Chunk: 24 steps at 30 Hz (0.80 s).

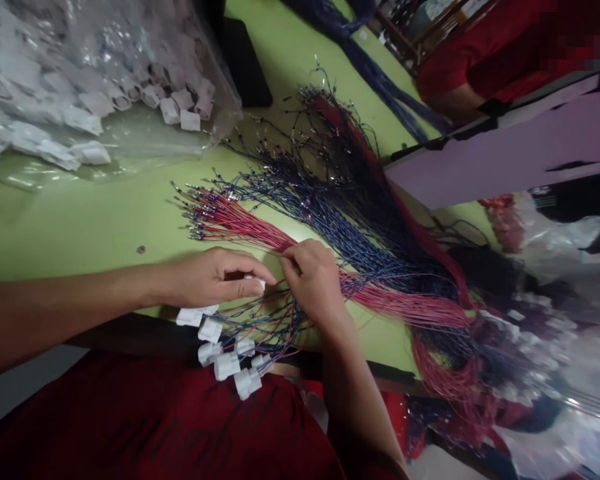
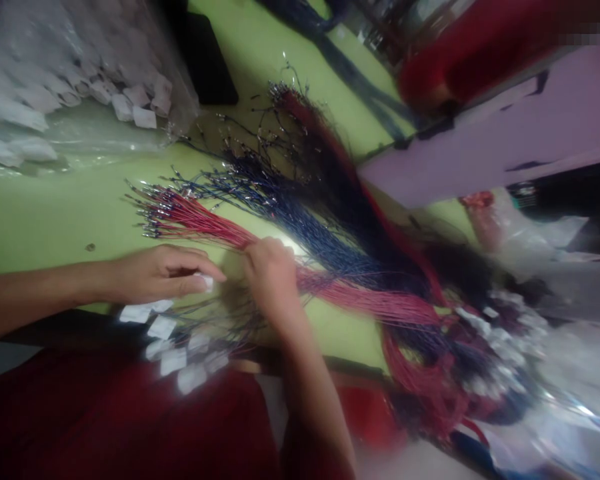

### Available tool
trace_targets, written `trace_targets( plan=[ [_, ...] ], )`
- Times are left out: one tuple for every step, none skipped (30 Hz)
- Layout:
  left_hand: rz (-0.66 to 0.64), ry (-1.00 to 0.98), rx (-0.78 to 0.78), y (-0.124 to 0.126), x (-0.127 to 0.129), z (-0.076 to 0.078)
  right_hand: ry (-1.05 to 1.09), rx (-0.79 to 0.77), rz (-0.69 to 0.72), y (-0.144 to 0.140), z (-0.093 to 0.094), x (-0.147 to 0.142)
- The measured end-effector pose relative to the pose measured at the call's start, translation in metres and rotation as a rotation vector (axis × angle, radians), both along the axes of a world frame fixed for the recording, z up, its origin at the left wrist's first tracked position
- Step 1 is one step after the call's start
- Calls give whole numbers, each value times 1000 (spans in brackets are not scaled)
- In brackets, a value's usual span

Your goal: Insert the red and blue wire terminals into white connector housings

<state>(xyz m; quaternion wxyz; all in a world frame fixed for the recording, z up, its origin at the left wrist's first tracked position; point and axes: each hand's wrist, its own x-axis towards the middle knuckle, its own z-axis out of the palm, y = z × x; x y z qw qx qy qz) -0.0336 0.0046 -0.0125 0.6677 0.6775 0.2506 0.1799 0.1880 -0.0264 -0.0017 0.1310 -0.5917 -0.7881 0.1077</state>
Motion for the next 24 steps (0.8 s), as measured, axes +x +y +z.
trace_targets(
  plan=[
    [4, 8, 11, 0, 0, 0, 9, 3, -5, 1, 0, 1],
    [12, 25, 14, 1, 0, -1, 53, -3, -11, 1, 2, 5],
    [20, 43, 19, 1, 0, -2, 126, -25, -15, 0, 5, 10],
    [27, 53, 28, 2, 0, -3, 214, -61, -20, -1, 10, 16],
    [30, 54, 37, 2, 0, -4, 308, -102, -28, -2, 17, 21],
    [26, 46, 41, 3, 0, -5, 393, -137, -41, -4, 25, 25],
    [11, 34, 31, 3, 0, -6, 459, -160, -58, -7, 33, 25],
    [-11, 23, 5, 4, -1, -6, 499, -168, -66, -9, 42, 22],
    [-26, 16, -28, 4, -1, -7, 522, -166, -60, -12, 50, 15],
    [-31, 6, -53, 4, -2, -7, 532, -165, -35, -14, 57, 4],
    [-30, -10, -64, 4, -2, -7, 534, -181, 14, -15, 62, -9],
    [-13, -35, -64, 4, -3, -7, 555, -209, 68, -15, 65, -22],
    [14, -59, -64, 4, -3, -7, 588, -252, 116, -14, 65, -33],
    [41, -73, -80, 5, -3, -7, 613, -280, 120, -11, 63, -42],
    [67, -77, -118, 5, -3, -6, 636, -288, 85, -9, 59, -47],
    [89, -72, -177, 6, -2, -5, 648, -273, 15, -6, 54, -48],
    [110, -62, -245, 7, -1, -4, 648, -239, -78, -3, 47, -45],
    [126, -56, -312, 8, 0, -3, 637, -195, -168, -1, 41, -41],
    [141, -61, -373, 9, 1, -2, 620, -152, -235, 0, 34, -36],
    [163, -77, -426, 10, 1, -1, 595, -120, -272, 0, 29, -30],
    [186, -97, -471, 11, 2, -1, 573, -95, -285, 0, 25, -26],
    [212, -117, -511, 12, 2, 0, 554, -76, -281, -1, 22, -23],
    [238, -137, -550, 12, 3, 0, 539, -62, -268, -2, 21, -22],
    [260, -155, -587, 12, 3, -1, 529, -50, -257, -4, 21, -22]
  ],
)
